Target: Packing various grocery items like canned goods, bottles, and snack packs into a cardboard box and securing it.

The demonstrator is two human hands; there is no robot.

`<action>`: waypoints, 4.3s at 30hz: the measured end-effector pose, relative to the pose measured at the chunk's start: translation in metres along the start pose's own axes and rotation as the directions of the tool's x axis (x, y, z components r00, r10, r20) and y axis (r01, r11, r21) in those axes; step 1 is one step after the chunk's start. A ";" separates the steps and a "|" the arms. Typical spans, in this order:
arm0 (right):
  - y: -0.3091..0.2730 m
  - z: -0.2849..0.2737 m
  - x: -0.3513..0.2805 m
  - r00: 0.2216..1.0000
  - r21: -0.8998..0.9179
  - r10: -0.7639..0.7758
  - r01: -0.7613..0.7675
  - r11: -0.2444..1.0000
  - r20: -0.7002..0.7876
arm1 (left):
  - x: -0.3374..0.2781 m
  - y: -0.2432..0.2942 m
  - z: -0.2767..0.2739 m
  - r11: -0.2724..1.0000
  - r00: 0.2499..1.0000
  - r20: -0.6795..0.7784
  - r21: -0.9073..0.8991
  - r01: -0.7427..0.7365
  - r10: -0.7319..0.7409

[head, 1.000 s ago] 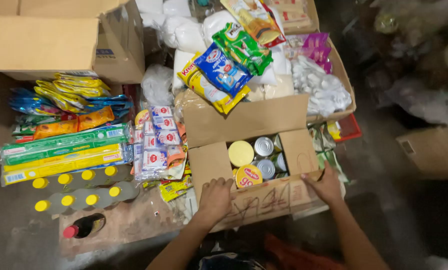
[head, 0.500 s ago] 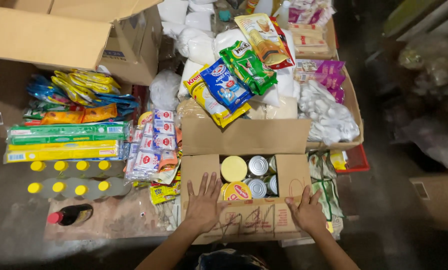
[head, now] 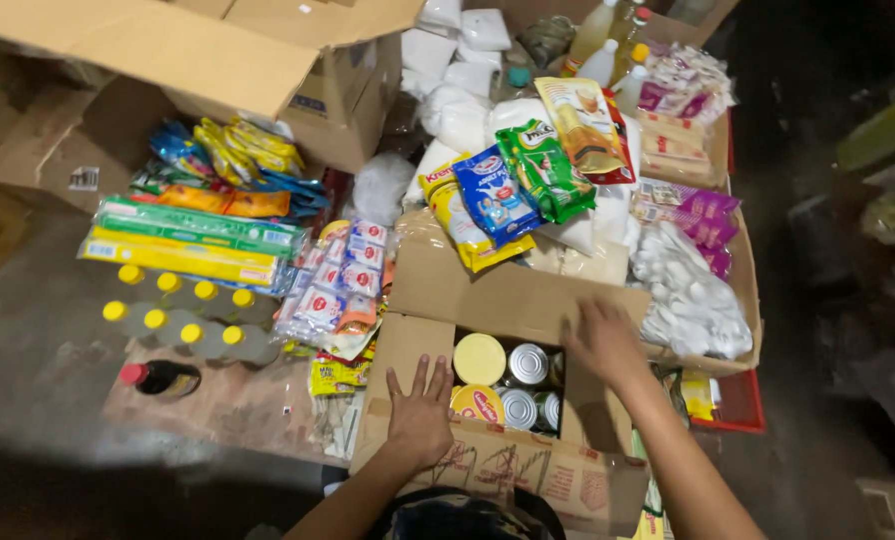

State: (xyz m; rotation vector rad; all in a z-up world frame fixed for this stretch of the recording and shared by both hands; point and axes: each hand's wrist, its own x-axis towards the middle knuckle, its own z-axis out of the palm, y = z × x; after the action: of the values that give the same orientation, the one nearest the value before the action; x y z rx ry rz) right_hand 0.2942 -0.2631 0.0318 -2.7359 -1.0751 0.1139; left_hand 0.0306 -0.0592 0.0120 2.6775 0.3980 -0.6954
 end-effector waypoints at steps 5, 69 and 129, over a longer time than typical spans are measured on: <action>-0.043 0.016 0.062 0.993 -0.067 -0.110 0.108 0.992 -0.029 | -0.001 -0.001 0.014 0.999 0.996 -0.088 -0.052 0.012 -0.017; 0.028 0.056 -0.128 0.945 -0.193 -0.002 0.069 0.979 0.328 | 0.025 -0.019 0.075 0.997 0.814 -0.576 0.033 -0.063 0.071; -0.063 0.137 0.050 0.999 0.290 0.045 -0.050 0.956 0.023 | 0.061 0.044 0.089 0.890 0.655 -0.632 0.133 -0.436 0.415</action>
State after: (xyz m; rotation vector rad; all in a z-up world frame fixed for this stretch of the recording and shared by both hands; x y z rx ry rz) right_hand 0.2692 -0.1620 -0.0885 -2.4994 -0.9147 0.2790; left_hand 0.0603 -0.1228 -0.0804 2.7473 -0.0854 0.4056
